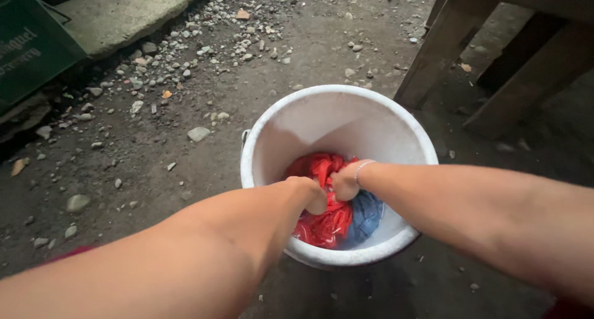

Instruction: The person washes a red garment by hand in a bucket of soapy water, wrings it out, and places it on a hanger.

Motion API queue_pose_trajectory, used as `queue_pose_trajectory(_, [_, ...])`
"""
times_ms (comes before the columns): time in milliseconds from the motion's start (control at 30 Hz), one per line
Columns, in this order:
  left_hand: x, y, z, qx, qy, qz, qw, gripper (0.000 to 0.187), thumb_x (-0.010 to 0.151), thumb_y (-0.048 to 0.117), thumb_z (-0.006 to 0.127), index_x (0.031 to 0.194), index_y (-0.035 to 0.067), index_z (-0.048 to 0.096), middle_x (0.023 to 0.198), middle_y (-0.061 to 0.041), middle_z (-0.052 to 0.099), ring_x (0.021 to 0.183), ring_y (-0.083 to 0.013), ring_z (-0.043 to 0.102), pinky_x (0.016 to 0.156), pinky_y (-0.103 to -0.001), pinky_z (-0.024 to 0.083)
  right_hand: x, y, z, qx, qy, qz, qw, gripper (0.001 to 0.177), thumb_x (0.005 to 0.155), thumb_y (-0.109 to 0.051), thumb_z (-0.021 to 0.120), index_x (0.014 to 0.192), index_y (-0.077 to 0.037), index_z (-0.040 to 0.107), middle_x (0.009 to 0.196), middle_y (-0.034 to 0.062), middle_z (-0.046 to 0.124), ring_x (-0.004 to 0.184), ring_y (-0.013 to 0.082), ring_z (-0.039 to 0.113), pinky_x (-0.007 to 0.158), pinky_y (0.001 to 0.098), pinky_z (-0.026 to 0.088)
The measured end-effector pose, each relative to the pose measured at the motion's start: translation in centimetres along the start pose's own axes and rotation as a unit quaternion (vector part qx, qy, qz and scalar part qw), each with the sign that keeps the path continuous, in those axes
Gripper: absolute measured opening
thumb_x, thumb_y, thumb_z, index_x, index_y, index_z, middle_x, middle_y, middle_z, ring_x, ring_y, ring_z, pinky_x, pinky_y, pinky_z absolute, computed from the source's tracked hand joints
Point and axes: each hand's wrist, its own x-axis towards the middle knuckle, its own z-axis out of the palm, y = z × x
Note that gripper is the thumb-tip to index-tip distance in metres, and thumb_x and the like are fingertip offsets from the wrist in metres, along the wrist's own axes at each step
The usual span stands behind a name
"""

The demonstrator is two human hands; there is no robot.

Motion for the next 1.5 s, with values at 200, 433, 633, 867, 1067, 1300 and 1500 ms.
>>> queue_pose_trajectory(200, [3.9, -1.2, 0.4, 0.033, -0.004, 0.031, 0.999, 0.037, 0.083, 0.011, 0.061, 0.116, 0.006, 0.077, 0.122, -0.021, 0.072, 0.11, -0.035, 0.069, 0.092, -0.045, 0.055, -1.3, -0.6, -1.2, -0.005, 0.043, -0.005, 0.999, 0.042, 0.086, -0.036, 0.069, 0.103, 0.001, 0.082, 0.101, 0.0232, 0.076, 0.094, 0.0366, 0.074, 0.083, 0.0446, 0.057])
queue_pose_trajectory(433, [-3.8, -1.8, -9.2, -0.377, 0.136, -0.045, 0.915, 0.025, 0.087, 0.02, 0.065, 0.098, 0.001, 0.075, 0.105, -0.021, 0.076, 0.092, -0.031, 0.073, 0.073, -0.046, 0.056, -15.2, -2.1, -14.0, 0.367, 0.044, 0.088, 0.925, 0.038, 0.079, -0.024, 0.078, 0.109, 0.0, 0.074, 0.117, 0.0134, 0.069, 0.089, 0.0309, 0.075, 0.067, 0.0418, 0.066])
queue_pose_trajectory(633, [-16.5, 1.0, -18.4, -0.224, 0.344, 0.048, 0.911, 0.031, 0.08, 0.025, 0.068, 0.092, -0.001, 0.08, 0.085, -0.02, 0.071, 0.075, -0.0273, 0.07, 0.07, -0.04, 0.056, -24.6, -4.7, -18.5, 0.395, 0.189, -0.154, 0.885, 0.035, 0.072, -0.012, 0.084, 0.105, -0.006, 0.074, 0.103, 0.0094, 0.077, 0.091, 0.0157, 0.069, 0.071, 0.0306, 0.059])
queue_pose_trajectory(867, [-25.4, 2.2, -17.7, -0.613, 0.491, 0.204, 0.584, 0.031, 0.088, 0.022, 0.059, 0.102, 0.0, 0.075, 0.093, -0.01, 0.076, 0.084, -0.0175, 0.069, 0.072, -0.035, 0.058, -30.6, -6.5, -22.0, 0.464, 0.45, -0.08, 0.759, 0.017, 0.08, -0.006, 0.073, 0.094, 0.003, 0.077, 0.081, 0.0104, 0.073, 0.068, 0.0175, 0.068, 0.061, 0.0332, 0.058])
queue_pose_trajectory(1067, [-21.7, 2.7, -11.0, -0.59, 0.311, -0.01, 0.745, 0.071, 0.071, 0.0, 0.078, 0.133, 0.004, 0.043, 0.121, -0.013, 0.067, 0.115, -0.0254, 0.065, 0.098, -0.037, 0.052, -38.5, -10.3, -26.3, 0.575, 0.483, -0.23, 0.619, 0.016, 0.082, -0.005, 0.066, 0.095, -0.001, 0.074, 0.092, 0.011, 0.077, 0.076, 0.0212, 0.076, 0.067, 0.0365, 0.065])
queue_pose_trajectory(1300, [-16.8, 2.7, -10.2, -0.574, 0.28, 0.166, 0.752, 0.044, 0.068, 0.006, 0.072, 0.112, 0.004, 0.069, 0.107, -0.011, 0.073, 0.1, -0.0227, 0.066, 0.089, -0.039, 0.052, -43.1, -11.0, -27.8, 0.612, 0.526, -0.292, 0.513, 0.012, 0.088, -0.005, 0.067, 0.099, -0.001, 0.069, 0.099, 0.0136, 0.075, 0.09, 0.024, 0.078, 0.084, 0.0486, 0.067])
queue_pose_trajectory(1500, [-17.3, -1.5, -12.8, -0.462, 0.292, 0.152, 0.823, 0.031, 0.081, 0.025, 0.069, 0.106, 0.009, 0.075, 0.097, -0.008, 0.076, 0.087, -0.0174, 0.067, 0.081, -0.036, 0.053, -40.4, -4.4, -22.7, 0.665, 0.48, -0.186, 0.541, 0.014, 0.084, -0.011, 0.063, 0.097, -0.01, 0.07, 0.096, 0.0053, 0.073, 0.088, 0.0202, 0.073, 0.078, 0.0394, 0.064])
